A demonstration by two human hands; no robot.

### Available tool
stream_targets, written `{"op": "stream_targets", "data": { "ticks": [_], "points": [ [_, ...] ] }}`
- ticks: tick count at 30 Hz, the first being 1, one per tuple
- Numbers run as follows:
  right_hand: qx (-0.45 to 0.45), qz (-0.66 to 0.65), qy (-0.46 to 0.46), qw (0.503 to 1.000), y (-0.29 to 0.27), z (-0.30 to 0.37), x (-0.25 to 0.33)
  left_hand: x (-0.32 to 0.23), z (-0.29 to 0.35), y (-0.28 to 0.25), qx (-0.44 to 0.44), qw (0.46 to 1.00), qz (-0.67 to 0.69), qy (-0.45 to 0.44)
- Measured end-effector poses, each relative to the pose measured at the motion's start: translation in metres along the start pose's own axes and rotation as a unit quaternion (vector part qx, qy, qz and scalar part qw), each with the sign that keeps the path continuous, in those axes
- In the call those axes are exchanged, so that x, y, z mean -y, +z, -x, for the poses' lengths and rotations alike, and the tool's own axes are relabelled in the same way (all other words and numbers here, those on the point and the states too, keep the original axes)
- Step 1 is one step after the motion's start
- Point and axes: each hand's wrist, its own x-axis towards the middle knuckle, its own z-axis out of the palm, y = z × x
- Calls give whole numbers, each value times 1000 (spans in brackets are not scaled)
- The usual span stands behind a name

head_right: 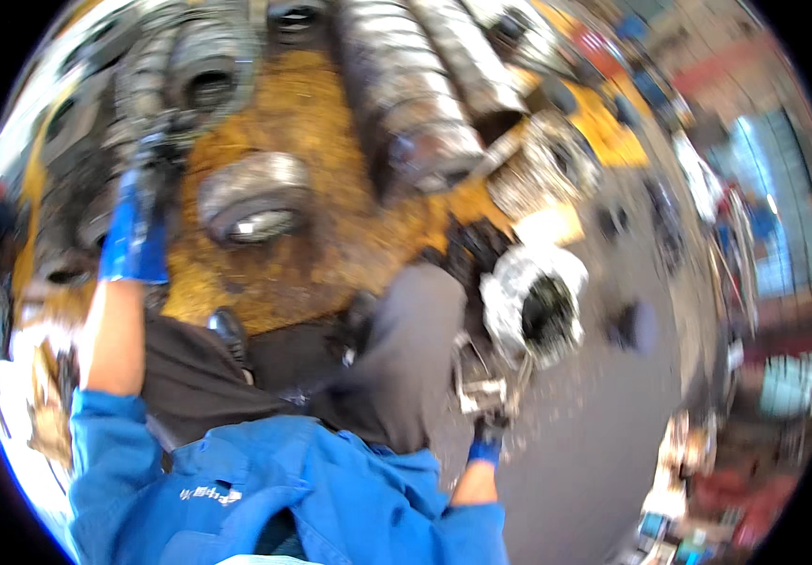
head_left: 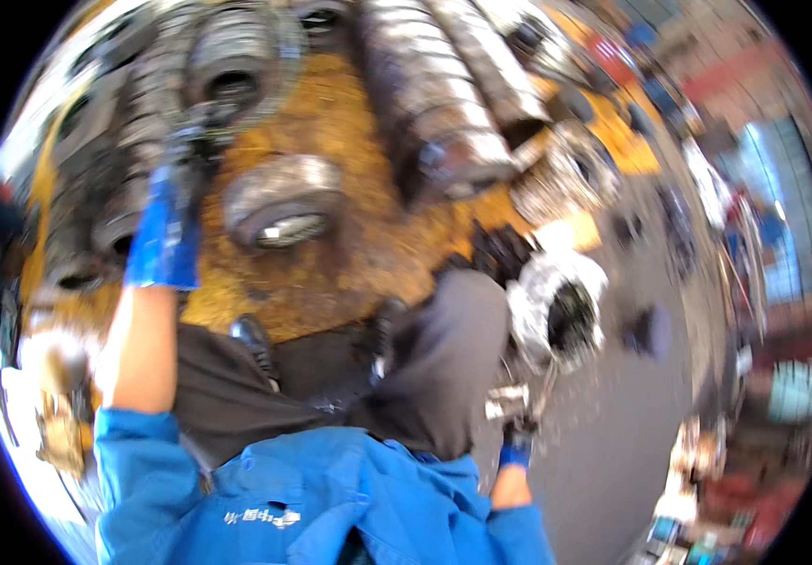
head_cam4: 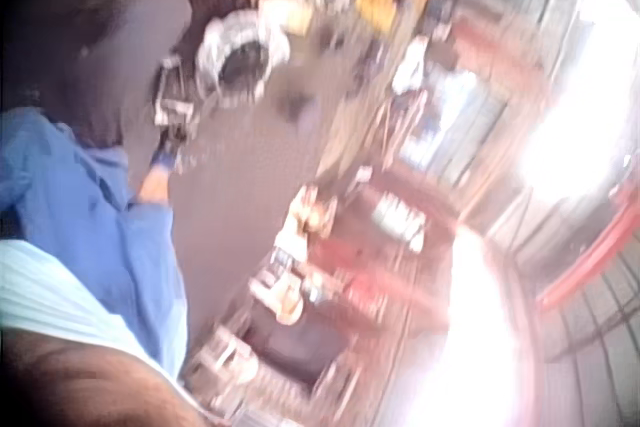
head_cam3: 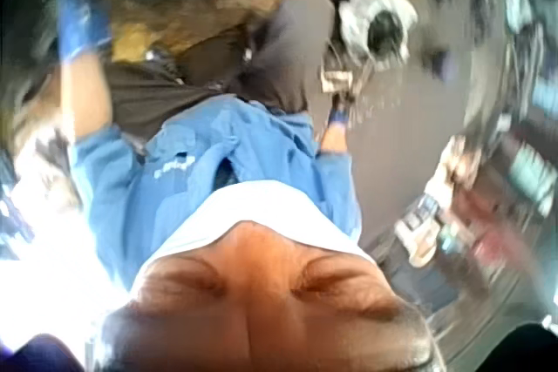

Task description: The person sits on the floor and uses a hammer and a metal scraper to clean debris from a circular metal ring and a cylindrical metal part. The person repeatedly scrapes the surfaces and removes the loosened material by hand.

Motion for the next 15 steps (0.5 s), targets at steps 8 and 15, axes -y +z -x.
{"op": "stream_targets", "data": {
  "ticks": [8,15],
  "points": [
    [63,-32,-34,997,56,-5,5,5,-15,30,27,998,32,53],
    [390,-110,-66,912,209,-27,85,8,-10,70,-21,996,19,82]
  ]
}}
